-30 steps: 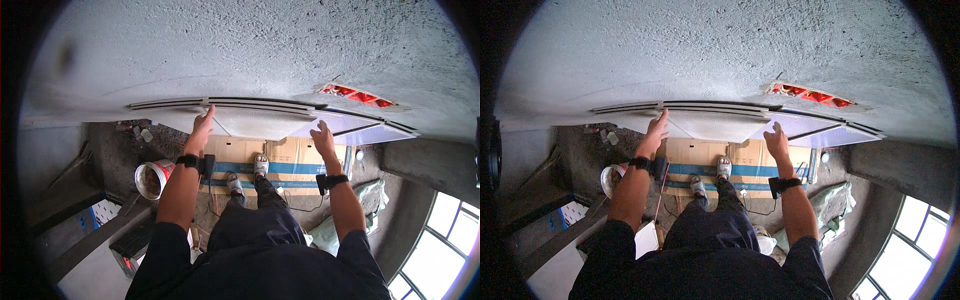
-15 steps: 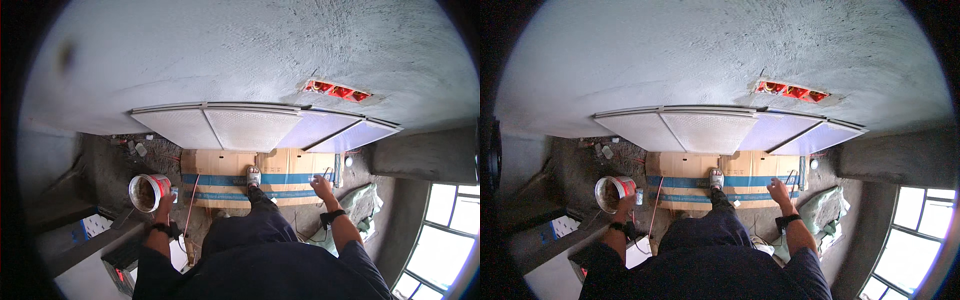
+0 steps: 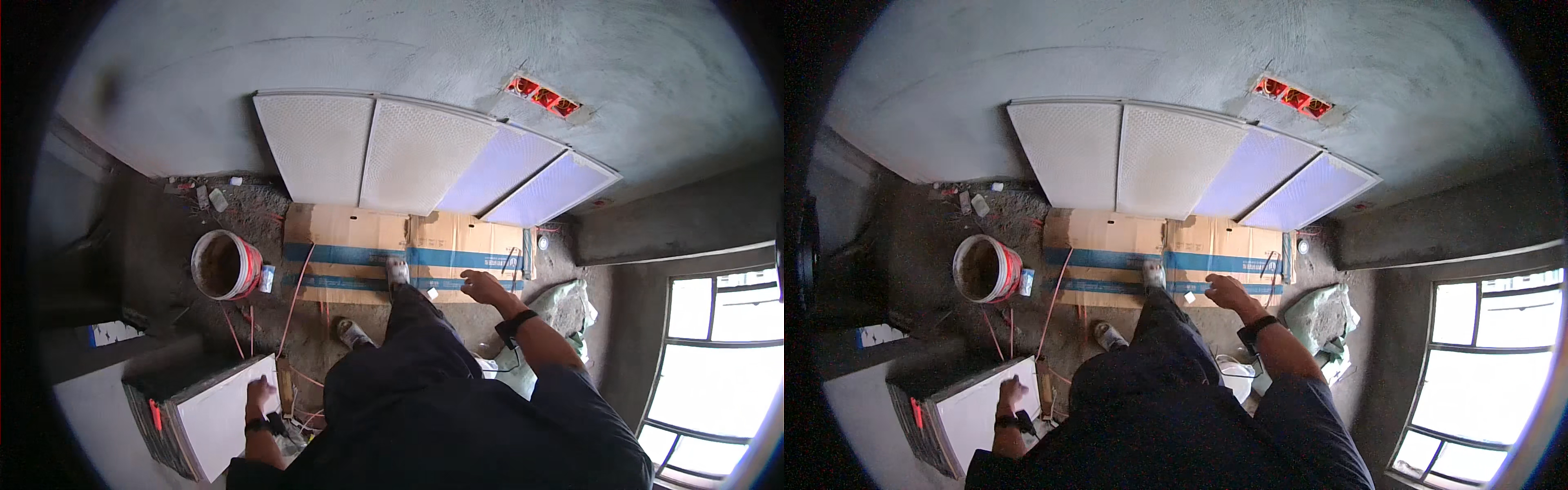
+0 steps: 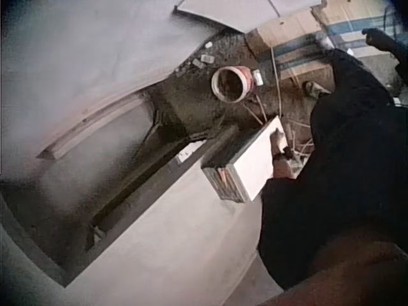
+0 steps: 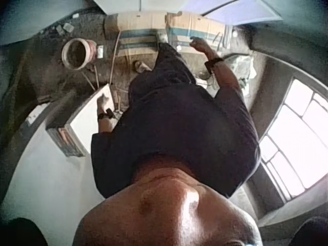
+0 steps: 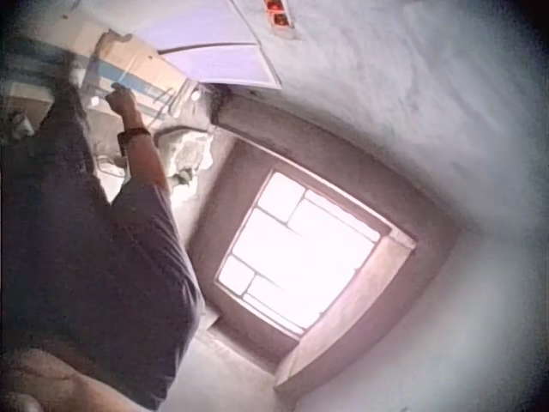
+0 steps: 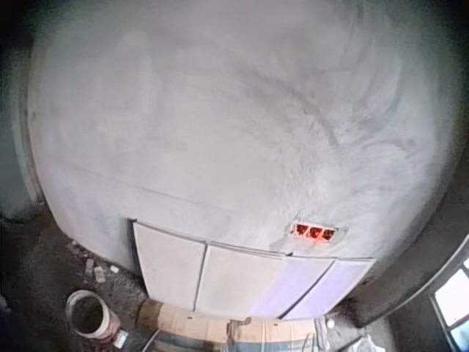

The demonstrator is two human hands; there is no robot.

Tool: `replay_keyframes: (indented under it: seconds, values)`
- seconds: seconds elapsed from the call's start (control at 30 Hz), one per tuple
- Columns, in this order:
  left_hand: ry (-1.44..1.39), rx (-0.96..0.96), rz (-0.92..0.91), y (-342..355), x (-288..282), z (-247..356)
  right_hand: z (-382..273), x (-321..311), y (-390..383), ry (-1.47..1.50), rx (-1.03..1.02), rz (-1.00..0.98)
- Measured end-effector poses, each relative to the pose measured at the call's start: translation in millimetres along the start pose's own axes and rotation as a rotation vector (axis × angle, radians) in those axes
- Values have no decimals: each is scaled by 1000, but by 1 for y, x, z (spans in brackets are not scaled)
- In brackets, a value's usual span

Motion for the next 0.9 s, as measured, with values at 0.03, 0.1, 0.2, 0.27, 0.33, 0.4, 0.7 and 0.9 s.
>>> replay_keyframes:
  seconds: [0.03, 0.1, 0.2, 0.27, 0.33, 0.4, 0.7, 0.9]
  values:
    - [-61, -30, -7, -32, 16, -10, -13, 4, -5, 6, -5, 6]
    - [-1534, -903, 44, -96, 66, -39, -30, 11, -16, 0, -72, 39]
    - [-1329, -851, 107, -172, 94, -53, -23, 40, -26, -88, -44, -39]
    - [-527, -465, 381, -190, 82, -58, -9, 67, -17, -172, -140, -65]
    - [244, -357, 87, -225, 104, -45, 18, 101, -5, -301, -156, -142]
    - [-236, -662, 316, -258, 113, -46, 35, 129, 13, -434, -305, -75]
    - [-522, -1155, 726, -336, 17, -81, 73, 151, -23, 13, -114, -299]
    - [-16, -1019, 751, -315, -33, -143, 9, 147, -71, 65, 112, -206]
Point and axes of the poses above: each hand's wrist, its own y-axis towards the middle knuckle, its own x-axis out of the palm, z = x × y, the point moved 4 cm from there along y, towards the middle knuckle, and after that the axes turned 4 degrees about -y, right-handed, at the moved point
